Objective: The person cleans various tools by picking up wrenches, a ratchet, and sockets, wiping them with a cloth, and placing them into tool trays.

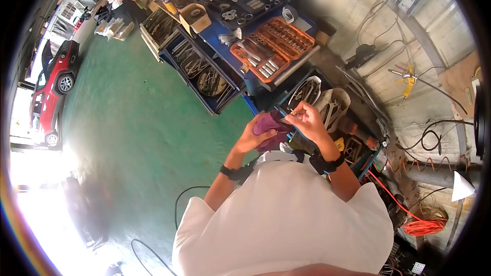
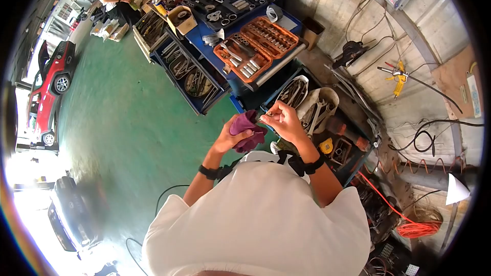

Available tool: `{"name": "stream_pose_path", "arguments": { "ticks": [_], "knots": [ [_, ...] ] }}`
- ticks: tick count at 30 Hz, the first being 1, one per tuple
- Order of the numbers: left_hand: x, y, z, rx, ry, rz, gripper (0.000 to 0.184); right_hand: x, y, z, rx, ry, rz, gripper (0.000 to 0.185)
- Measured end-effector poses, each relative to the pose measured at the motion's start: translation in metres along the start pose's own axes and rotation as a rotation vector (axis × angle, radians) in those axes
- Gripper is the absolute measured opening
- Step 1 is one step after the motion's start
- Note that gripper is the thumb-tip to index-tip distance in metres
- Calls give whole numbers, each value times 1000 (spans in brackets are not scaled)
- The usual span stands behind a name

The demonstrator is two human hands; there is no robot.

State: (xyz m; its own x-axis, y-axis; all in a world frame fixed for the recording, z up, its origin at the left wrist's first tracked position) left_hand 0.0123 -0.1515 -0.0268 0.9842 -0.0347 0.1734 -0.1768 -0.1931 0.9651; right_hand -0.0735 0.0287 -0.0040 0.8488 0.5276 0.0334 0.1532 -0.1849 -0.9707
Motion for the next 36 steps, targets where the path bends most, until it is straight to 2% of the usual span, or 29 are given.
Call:
{"name": "stream_pose_path", "arguments": {
  "ticks": [4, 6, 9, 11, 13, 15, 17, 19, 23, 24, 26, 28, 29, 33, 35, 36],
  "knots": [
    [2, -3, 10, 15, 98, -16, 41, 7, 5, -17, -10, -48, -6, 24],
    [6, 7, 15, -26, 168, -167, 34, 11, 8, -20, -10, -63, 1, 24],
    [17, 20, 15, -45, 130, -211, 34, 15, 4, -18, 3, -109, 20, 24],
    [24, 23, 20, -138, 86, -216, 35, 21, 1, -17, 213, -231, -74, 23],
    [32, 32, 18, -227, 43, -214, 36, 28, -6, -16, 194, -271, -95, 22],
    [38, 44, 6, -387, -49, -302, 37, 34, -14, -13, 376, -331, -114, 23],
    [42, 38, 1, -494, -19, -351, 36, 38, -28, -9, 437, -343, -80, 24],
    [44, 26, -9, -576, -89, -273, 37, 45, -34, -1, 613, -369, -88, 25],
    [47, 20, -28, -661, -116, -293, 31, 66, -43, 6, 805, -360, -74, 29],
    [49, 15, -33, -648, -127, -288, 31, 73, -46, 5, 866, -368, -8, 27],
    [52, 11, -40, -890, -61, -420, 29, 87, -43, 1, 985, -354, 14, 25],
    [50, 7, -43, -925, -49, -429, 30, 98, -36, -5, 1222, -365, 121, 18],
    [51, 6, -44, -970, -36, -432, 30, 103, -27, -7, 1226, -362, 108, 18],
    [54, 11, -51, -891, -77, -382, 29, 117, -13, -17, 1358, -362, 166, 15],
    [62, 21, -51, -676, -102, -249, 31, 121, -10, -23, 1292, -335, 119, 18],
    [63, 19, -48, -676, -103, -244, 31, 121, -19, -31, 1177, -339, 32, 21]
  ]
}}
Point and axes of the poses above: each hand's wrist, its own x-axis away from the middle knuckle, its own z-axis out of the back of the hand, y = z × x, the point moved 4 cm from there along -x, towards the middle knuckle, and after that the axes turned 3 degrees about y, right-handed, at the moved point
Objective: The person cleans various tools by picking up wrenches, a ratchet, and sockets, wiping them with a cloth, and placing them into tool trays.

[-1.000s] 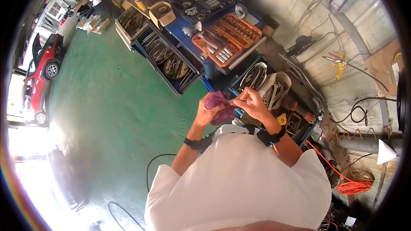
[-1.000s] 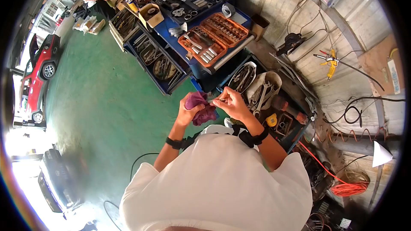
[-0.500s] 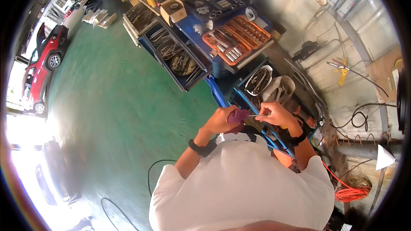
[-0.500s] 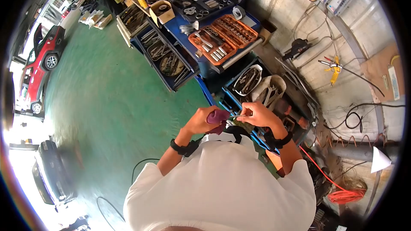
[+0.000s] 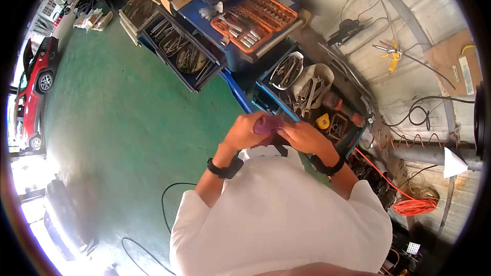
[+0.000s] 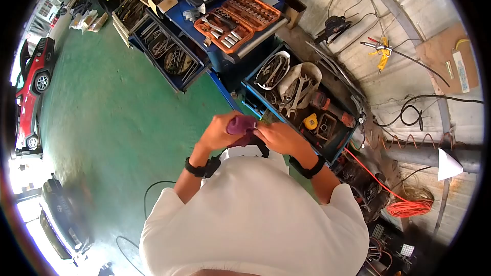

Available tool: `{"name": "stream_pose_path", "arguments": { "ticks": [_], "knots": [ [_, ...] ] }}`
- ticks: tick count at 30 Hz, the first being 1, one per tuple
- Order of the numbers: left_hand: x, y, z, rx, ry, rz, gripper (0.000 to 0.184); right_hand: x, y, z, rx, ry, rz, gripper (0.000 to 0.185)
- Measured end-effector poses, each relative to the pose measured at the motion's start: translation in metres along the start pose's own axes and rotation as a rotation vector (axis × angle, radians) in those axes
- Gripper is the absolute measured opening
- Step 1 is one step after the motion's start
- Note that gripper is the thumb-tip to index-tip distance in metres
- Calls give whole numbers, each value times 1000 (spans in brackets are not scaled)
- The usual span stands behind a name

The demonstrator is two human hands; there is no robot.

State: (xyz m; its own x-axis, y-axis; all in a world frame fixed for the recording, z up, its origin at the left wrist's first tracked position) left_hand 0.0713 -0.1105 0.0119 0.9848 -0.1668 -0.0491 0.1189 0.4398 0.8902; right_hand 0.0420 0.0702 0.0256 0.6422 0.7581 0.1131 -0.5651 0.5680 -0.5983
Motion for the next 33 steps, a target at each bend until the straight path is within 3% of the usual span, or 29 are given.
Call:
{"name": "stream_pose_path", "arguments": {
  "ticks": [3, 7, 11, 13, 14, 15, 17, 18, 20, 21, 26, 29, 33],
  "knots": [
    [7, -7, 8, 128, 137, -7, 34, -3, -9, -3, -272, 131, 67, 24],
    [9, 7, 16, 264, 259, 72, 35, -11, 4, -4, -366, 118, 115, 33],
    [10, 26, 24, 277, 156, 131, 35, -7, -3, 23, -406, -17, 58, 38],
    [12, 21, 31, 187, 108, 110, 32, 0, -2, 39, -371, -211, 42, 36],
    [13, 18, 41, 351, 184, 73, 28, 3, 9, 47, -339, -286, -36, 35],
    [17, 15, 51, 514, 258, 34, 23, 6, 23, 51, -360, -161, 71, 35],
    [24, 2, 66, 560, 370, 81, 22, 14, 37, 68, -596, -110, -136, 38],
    [26, -3, 72, 607, 491, 124, 20, 16, 38, 67, -593, -104, -139, 38],
    [28, -5, 68, 636, 514, 127, 21, 20, 35, 60, -1035, -108, -135, 38],
    [29, -7, 66, 659, 540, 136, 23, 19, 24, 59, -998, -94, -68, 37],
    [23, 9, 41, 699, 333, 100, 38, 12, 2, 46, -1036, -93, -17, 38],
    [19, 18, 28, 680, 283, -4, 39, 11, -1, 36, -985, -51, -59, 39],
    [21, 25, 23, 679, 235, 36, 43, 6, -9, 23, -902, -64, -60, 39]
  ]
}}
Point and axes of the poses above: each hand's wrist, its own x-axis away from the middle knuckle, its own z-axis out of the back of the hand, y = z × x, the point moved 4 cm from there along -x, towards the middle knuckle, and after that the axes turned 3 degrees about y, right-handed, at the moved point
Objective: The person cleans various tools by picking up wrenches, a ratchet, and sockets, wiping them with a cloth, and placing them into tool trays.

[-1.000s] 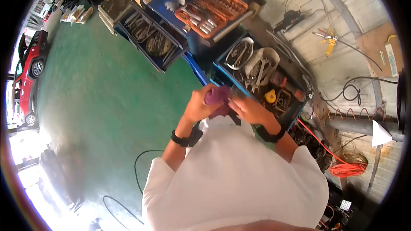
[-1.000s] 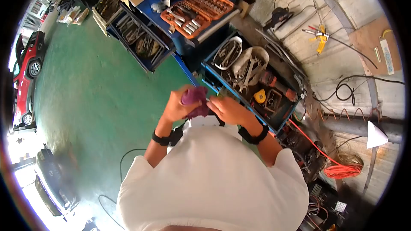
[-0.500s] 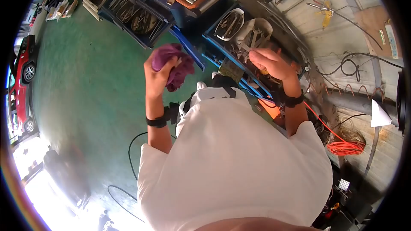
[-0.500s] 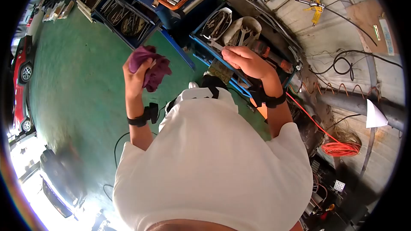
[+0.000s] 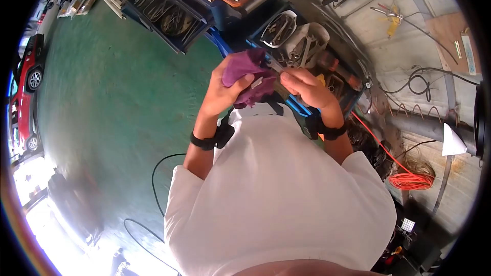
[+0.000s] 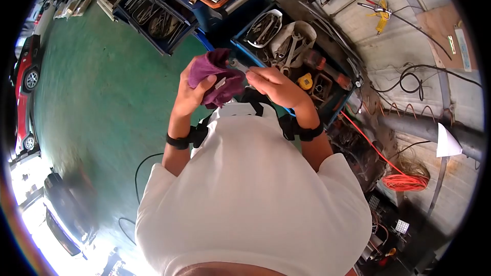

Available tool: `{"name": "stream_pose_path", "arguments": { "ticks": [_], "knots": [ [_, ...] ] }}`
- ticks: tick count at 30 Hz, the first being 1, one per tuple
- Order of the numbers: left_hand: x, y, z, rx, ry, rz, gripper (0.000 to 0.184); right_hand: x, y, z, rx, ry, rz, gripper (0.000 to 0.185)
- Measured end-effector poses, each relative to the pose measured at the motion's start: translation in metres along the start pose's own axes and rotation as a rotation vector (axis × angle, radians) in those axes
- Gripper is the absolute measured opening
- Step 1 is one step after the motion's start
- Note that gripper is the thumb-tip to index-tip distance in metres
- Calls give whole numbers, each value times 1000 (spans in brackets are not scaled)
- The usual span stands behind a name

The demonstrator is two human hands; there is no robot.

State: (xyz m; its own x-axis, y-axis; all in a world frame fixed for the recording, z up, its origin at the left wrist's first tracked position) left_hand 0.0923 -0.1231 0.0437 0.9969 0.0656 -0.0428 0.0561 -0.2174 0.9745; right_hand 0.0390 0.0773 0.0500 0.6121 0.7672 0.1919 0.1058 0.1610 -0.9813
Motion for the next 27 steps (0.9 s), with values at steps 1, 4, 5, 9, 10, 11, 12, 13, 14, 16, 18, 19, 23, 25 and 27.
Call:
{"name": "stream_pose_path", "arguments": {
  "ticks": [1, 4, 5, 9, 10, 11, 12, 13, 14, 16, 18, 19, 23, 25, 27],
  "knots": [
    [1, 3, -1, -24, 16, -4, 41, -1, -2, -5, 156, 62, 23, 37],
    [1, -5, -3, -169, -11, -36, 38, -4, -8, -22, 414, 164, 148, 33],
    [1, -5, -4, -161, 28, 4, 34, -4, -5, -26, 505, 144, 130, 31],
    [6, -10, 7, -377, -21, 55, 29, -4, 3, -32, 649, 103, 99, 28],
    [7, -11, 10, -381, -21, 53, 29, -4, 3, -35, 617, 59, 67, 27],
    [8, -10, 11, -396, -25, -10, 29, -4, 1, -37, 579, 66, 91, 28],
    [9, -8, 11, -412, -29, -73, 28, -4, -2, -35, 578, 63, 95, 28],
    [11, -1, 12, -477, 20, -72, 24, -2, -5, -33, 620, 61, 85, 28],
    [10, -5, 17, -481, 14, -67, 24, 4, -5, -30, 657, 62, 70, 29],
    [1, -10, 43, -312, 265, -114, 19, 19, 10, -13, 549, 115, 51, 30],
    [-2, -4, 60, -227, 257, -109, 19, 30, 12, 2, 447, 163, 36, 30],
    [0, -6, 64, -174, 239, -36, 21, 35, 10, 9, 328, 223, -59, 31],
    [9, -28, 53, -75, 94, 41, 29, 29, 18, 10, 250, 359, 96, 33],
    [14, -34, 37, -40, 4, 77, 37, 23, 13, -2, 276, 351, 139, 35],
    [18, -33, 24, -10, -47, 79, 41, 10, 13, -21, 222, 336, 150, 24]
  ]
}}
Point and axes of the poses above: each hand's wrist, its own x-axis away from the middle knuckle, its own z-axis out of the back of the hand, y = z × x, the point moved 4 cm from there along -x, towards the middle knuckle, and after that the axes turned 3 degrees about y, right-handed, at the moved point
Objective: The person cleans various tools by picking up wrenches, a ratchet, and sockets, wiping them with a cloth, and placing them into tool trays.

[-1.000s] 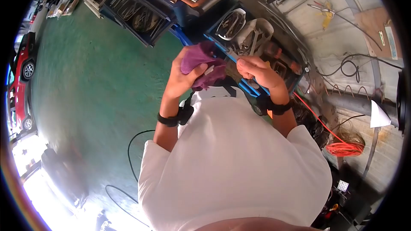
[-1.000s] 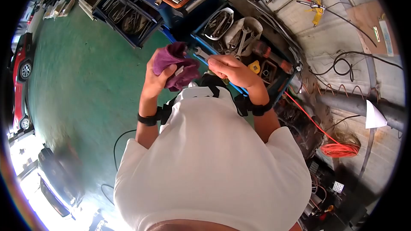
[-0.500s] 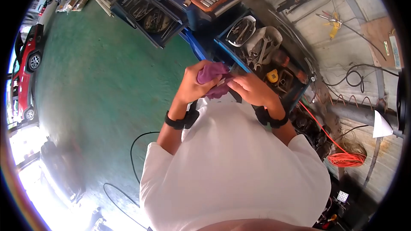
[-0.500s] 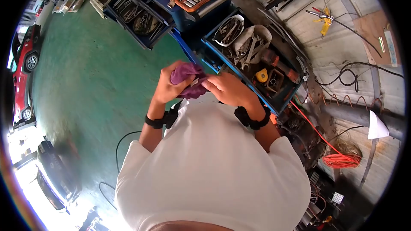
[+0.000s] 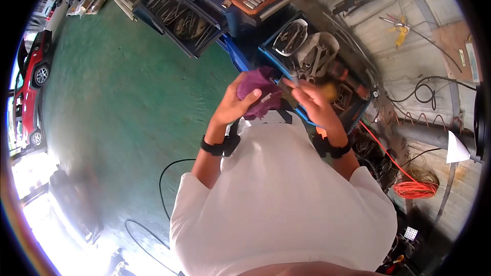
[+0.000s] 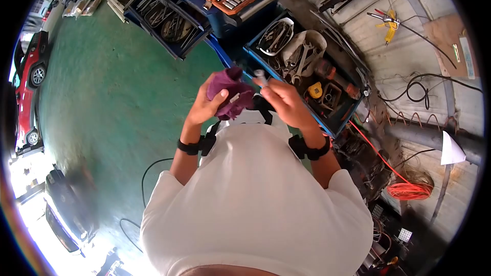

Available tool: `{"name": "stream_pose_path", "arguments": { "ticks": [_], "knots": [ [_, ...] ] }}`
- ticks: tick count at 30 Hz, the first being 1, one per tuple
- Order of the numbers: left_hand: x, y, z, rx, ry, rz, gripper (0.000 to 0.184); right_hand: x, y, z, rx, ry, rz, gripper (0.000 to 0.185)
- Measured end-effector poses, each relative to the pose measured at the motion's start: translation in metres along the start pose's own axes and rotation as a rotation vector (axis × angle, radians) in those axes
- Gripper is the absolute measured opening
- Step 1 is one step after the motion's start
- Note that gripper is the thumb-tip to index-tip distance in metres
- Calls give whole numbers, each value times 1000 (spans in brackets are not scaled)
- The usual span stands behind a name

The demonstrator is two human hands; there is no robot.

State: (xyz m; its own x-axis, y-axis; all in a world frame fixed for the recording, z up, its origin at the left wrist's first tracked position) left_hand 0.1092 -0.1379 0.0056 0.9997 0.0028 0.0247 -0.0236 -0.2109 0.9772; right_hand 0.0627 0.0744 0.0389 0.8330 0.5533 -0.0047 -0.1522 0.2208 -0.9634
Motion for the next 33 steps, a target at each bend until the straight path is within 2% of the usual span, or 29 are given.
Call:
{"name": "stream_pose_path", "arguments": {
  "ticks": [2, 4, 5, 7, 12, 14, 17, 20, 22, 24, 26, 29, 33],
  "knots": [
    [0, 3, -8, 32, -53, 3, 44, -2, 2, -12, 42, -44, 4, 19],
    [0, 9, -13, -19, -121, -67, 49, -5, -17, -23, 113, -90, 162, 11],
    [0, 13, -13, -19, -120, -67, 49, -5, -19, -23, 113, -92, 163, 11],
    [0, 15, -12, -262, -156, -18, 50, -6, -20, -25, 283, -129, 144, 14],
    [4, 9, -22, -372, -76, -19, 44, -5, -4, -40, 450, -114, 112, 13],
    [4, 1, -23, -290, -25, 128, 39, -6, 0, -43, 523, -136, 136, 11],
    [5, -9, -22, -218, 33, 64, 37, -5, 1, -46, 532, -161, 176, 11],
    [1, -12, -21, -101, 110, -33, 34, -12, 0, -45, 390, -121, 252, 11],
    [-1, -16, -15, -132, 150, -25, 32, -19, -3, -42, 272, -195, 182, 15],
    [1, -5, -14, -196, 217, -28, 27, -24, -20, -33, 191, -170, 106, 17],
    [2, -2, -11, -237, 208, -1, 27, -27, -16, -22, 130, -100, 8, 23],
    [-1, -2, -18, -284, 164, 14, 27, -28, -27, -13, 10, 32, 8, 20],
    [-3, -10, -33, -227, 73, 73, 28, -27, -18, -7, -3, 64, 114, 21]
  ]
}}
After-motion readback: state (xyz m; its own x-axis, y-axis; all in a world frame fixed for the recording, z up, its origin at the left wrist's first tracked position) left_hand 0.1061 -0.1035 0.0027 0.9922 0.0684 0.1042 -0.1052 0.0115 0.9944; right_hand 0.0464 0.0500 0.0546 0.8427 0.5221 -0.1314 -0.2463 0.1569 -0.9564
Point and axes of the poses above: each hand's wrist, its own x-axis away from the middle knuckle, its own z-axis out of the back of the hand, y = z × x, the point moved 4 cm from there along -x, towards the middle knuckle, and after that the axes turned 3 degrees about y, right-handed, at the moved point
